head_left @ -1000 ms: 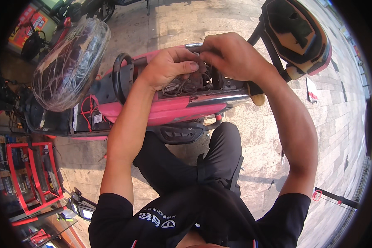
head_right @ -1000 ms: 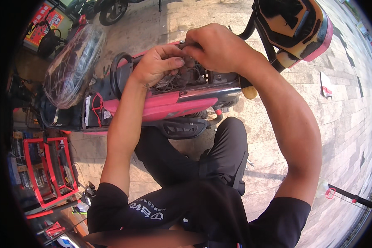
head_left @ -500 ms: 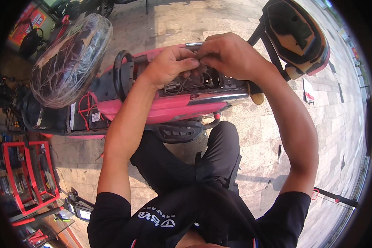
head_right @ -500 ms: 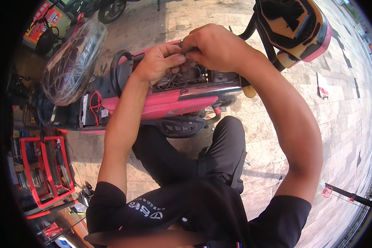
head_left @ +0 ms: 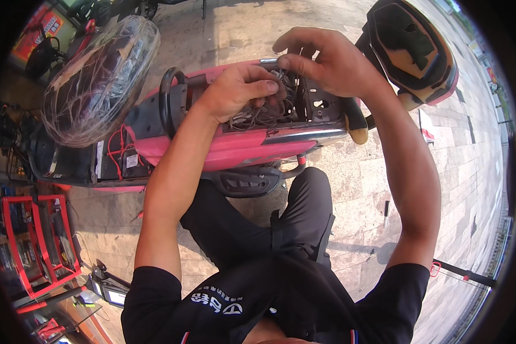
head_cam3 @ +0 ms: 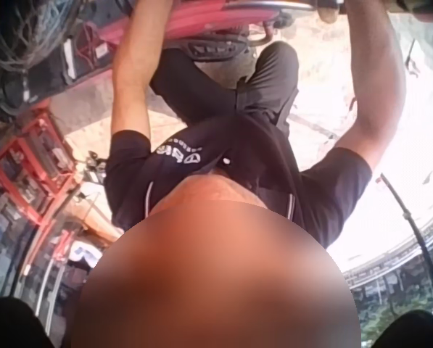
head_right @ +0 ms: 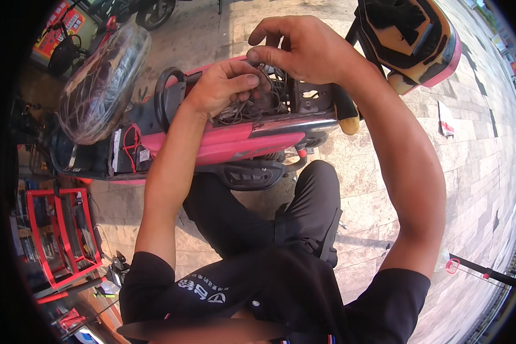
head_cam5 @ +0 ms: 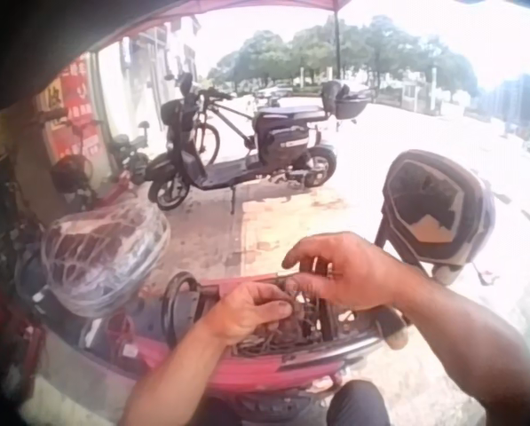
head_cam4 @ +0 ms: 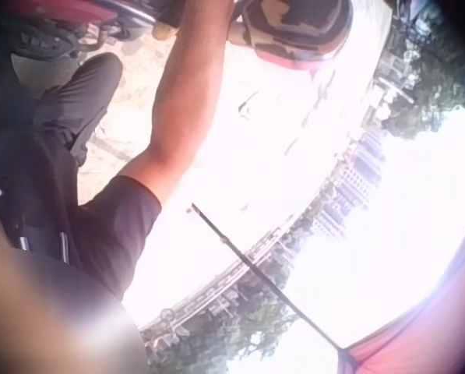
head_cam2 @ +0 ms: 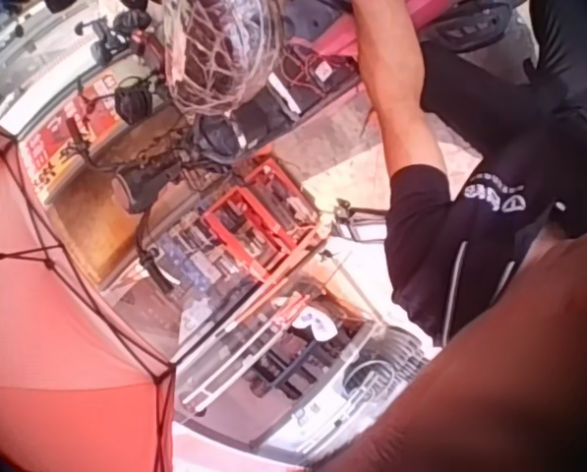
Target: The person repairs the wiring of a pink electric scooter. They use pliers to strip and cut wires, a screwdriver to adjust components, and scissors to trim excess material. The person also handles a small connector and a spring-like component.
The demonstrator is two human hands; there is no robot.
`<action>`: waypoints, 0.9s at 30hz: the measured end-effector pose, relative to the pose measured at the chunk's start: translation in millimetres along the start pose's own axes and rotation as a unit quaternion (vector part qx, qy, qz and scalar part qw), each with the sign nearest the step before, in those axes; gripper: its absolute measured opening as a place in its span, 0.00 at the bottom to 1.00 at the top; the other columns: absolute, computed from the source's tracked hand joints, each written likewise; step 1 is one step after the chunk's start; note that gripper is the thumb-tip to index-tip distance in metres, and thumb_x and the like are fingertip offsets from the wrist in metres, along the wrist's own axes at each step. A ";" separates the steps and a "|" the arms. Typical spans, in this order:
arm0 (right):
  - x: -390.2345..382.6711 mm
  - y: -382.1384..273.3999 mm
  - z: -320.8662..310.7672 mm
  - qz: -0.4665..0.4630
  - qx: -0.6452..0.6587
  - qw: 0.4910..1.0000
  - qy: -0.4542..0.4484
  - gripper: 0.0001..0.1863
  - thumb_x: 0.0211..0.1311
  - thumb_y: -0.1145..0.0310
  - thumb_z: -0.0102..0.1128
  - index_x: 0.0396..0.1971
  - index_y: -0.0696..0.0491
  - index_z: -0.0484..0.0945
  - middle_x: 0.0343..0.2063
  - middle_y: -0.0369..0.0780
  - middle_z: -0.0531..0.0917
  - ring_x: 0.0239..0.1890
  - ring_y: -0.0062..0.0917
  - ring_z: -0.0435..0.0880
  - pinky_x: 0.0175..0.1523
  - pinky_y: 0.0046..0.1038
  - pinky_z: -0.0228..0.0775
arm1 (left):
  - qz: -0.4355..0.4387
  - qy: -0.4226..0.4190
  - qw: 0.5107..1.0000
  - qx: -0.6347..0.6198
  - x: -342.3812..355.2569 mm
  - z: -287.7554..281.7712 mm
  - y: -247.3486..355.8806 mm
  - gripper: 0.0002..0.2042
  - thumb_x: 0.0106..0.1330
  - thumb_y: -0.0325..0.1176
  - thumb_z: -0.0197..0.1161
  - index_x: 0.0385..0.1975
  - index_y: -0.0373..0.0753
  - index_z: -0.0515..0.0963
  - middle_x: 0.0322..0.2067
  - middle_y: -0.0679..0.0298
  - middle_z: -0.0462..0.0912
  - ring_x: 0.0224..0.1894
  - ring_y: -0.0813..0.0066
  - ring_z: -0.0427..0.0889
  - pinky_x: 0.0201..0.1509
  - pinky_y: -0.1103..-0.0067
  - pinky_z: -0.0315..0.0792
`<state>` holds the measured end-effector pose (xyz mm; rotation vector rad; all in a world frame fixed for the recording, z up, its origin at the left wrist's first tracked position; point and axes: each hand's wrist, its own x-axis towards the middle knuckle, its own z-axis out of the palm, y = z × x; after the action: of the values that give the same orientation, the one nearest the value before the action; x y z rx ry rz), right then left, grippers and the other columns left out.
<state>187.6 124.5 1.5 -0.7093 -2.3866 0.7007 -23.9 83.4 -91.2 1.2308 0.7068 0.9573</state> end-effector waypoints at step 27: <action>-0.5 26.1 8.3 0.064 -0.307 0.942 -0.121 0.10 0.48 0.75 0.60 0.33 0.54 0.84 0.34 0.48 0.83 0.42 0.41 0.82 0.48 0.38 0.75 | 0.049 0.019 0.998 -0.026 -4.5 -1.9 -4.6 0.06 0.69 0.28 0.54 0.40 0.36 0.76 0.37 0.58 0.83 0.39 0.76 0.79 0.40 0.83 0.69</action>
<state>191.2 140.4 -20.4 -1.0860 -2.8326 0.0685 -26.6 80.0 -96.4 1.2137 0.6524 1.0773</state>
